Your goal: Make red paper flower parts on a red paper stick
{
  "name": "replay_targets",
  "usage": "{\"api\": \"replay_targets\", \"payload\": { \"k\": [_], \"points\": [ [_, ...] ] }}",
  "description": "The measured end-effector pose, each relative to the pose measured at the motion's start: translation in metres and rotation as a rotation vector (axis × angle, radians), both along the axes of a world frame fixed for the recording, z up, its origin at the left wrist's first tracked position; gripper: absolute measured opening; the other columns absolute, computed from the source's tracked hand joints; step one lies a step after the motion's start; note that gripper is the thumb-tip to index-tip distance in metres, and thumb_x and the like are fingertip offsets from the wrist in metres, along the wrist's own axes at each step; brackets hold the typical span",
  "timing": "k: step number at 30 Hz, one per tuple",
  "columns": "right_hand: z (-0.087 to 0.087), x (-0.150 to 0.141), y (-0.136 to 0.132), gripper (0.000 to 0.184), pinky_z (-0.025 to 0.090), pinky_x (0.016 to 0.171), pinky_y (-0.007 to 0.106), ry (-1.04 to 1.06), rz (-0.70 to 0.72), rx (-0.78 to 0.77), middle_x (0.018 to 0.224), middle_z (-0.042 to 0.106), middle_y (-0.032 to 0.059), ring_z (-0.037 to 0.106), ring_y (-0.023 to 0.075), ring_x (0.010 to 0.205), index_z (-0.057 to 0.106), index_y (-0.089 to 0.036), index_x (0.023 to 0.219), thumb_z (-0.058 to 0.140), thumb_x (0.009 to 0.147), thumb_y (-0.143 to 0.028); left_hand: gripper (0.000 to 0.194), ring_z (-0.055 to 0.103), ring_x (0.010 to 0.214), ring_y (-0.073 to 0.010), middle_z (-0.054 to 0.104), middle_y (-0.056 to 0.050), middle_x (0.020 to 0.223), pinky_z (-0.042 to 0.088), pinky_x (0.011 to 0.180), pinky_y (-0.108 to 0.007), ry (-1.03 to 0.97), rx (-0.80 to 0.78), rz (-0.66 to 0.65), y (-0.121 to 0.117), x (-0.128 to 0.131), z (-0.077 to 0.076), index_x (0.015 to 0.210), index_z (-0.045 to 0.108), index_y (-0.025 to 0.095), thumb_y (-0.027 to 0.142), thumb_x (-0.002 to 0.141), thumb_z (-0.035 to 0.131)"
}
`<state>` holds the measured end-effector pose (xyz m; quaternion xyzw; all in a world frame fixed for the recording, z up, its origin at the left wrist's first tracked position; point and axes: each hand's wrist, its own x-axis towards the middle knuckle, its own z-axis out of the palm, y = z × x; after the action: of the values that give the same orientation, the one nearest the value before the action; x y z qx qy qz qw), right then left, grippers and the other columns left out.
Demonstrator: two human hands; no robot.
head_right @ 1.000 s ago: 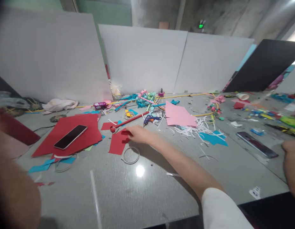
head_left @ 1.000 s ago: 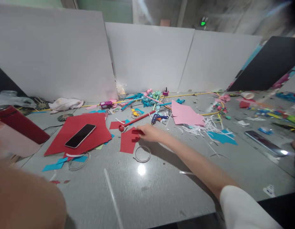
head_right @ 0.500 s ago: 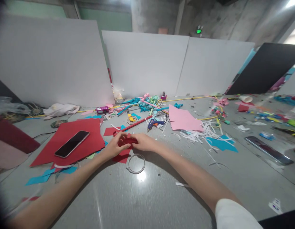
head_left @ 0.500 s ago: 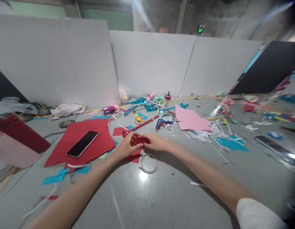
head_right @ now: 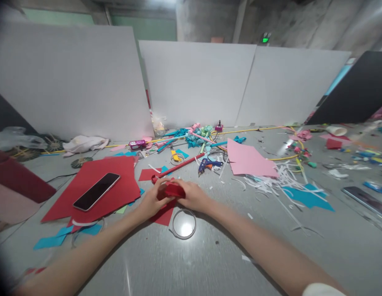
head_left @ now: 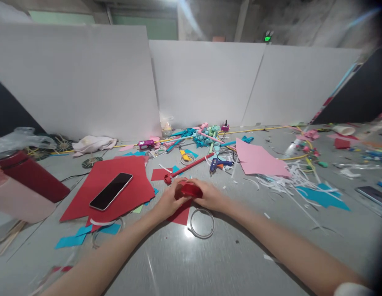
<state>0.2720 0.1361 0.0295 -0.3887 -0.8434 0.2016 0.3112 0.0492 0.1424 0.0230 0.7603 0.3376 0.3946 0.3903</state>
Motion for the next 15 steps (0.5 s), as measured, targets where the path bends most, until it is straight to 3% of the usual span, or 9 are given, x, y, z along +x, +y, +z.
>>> {"api": "replay_targets", "payload": {
  "k": [3,9,12,15],
  "points": [
    [-0.009,0.001,-0.002,0.076,0.049,0.108,0.048,-0.021,0.017,0.099,0.146,0.061,0.0146,0.062,0.0308,0.13,0.041,-0.025,0.156,0.071,0.086,-0.02,0.049,0.065,0.124,-0.0256,0.067,-0.01,0.136,0.049,0.108,-0.043,0.028,0.067,-0.012,-0.002,0.0,-0.003,0.137,0.052,0.027,0.037,0.094,0.071],
    [-0.016,0.002,-0.006,0.084,0.048,0.111,0.05,-0.059,0.006,0.19,0.155,0.052,0.0182,0.056,0.0327,0.138,0.024,-0.024,0.164,0.068,0.093,-0.027,0.01,0.068,0.09,-0.0194,0.072,-0.004,0.103,0.053,0.082,-0.032,0.167,0.178,-0.042,-0.002,-0.004,-0.007,0.105,0.065,0.023,0.026,0.095,0.064],
    [-0.015,0.004,-0.006,0.081,0.049,0.11,0.05,-0.005,0.009,0.177,0.153,0.053,0.0176,0.06,0.0318,0.133,0.027,-0.026,0.163,0.069,0.093,-0.029,0.005,0.067,0.085,-0.0189,0.073,-0.003,0.095,0.052,0.08,-0.031,0.183,0.214,-0.013,-0.001,-0.005,-0.005,0.094,0.068,0.022,0.022,0.093,0.063],
    [-0.012,0.004,-0.007,0.072,0.052,0.106,0.047,0.142,-0.027,0.127,0.137,0.064,0.0131,0.065,0.0286,0.122,0.039,-0.029,0.154,0.072,0.09,-0.029,0.007,0.068,0.077,-0.0181,0.074,-0.003,0.087,0.053,0.073,-0.03,0.08,0.098,0.091,-0.001,-0.004,-0.004,0.089,0.07,0.022,0.029,0.09,0.069]
  ]
}}
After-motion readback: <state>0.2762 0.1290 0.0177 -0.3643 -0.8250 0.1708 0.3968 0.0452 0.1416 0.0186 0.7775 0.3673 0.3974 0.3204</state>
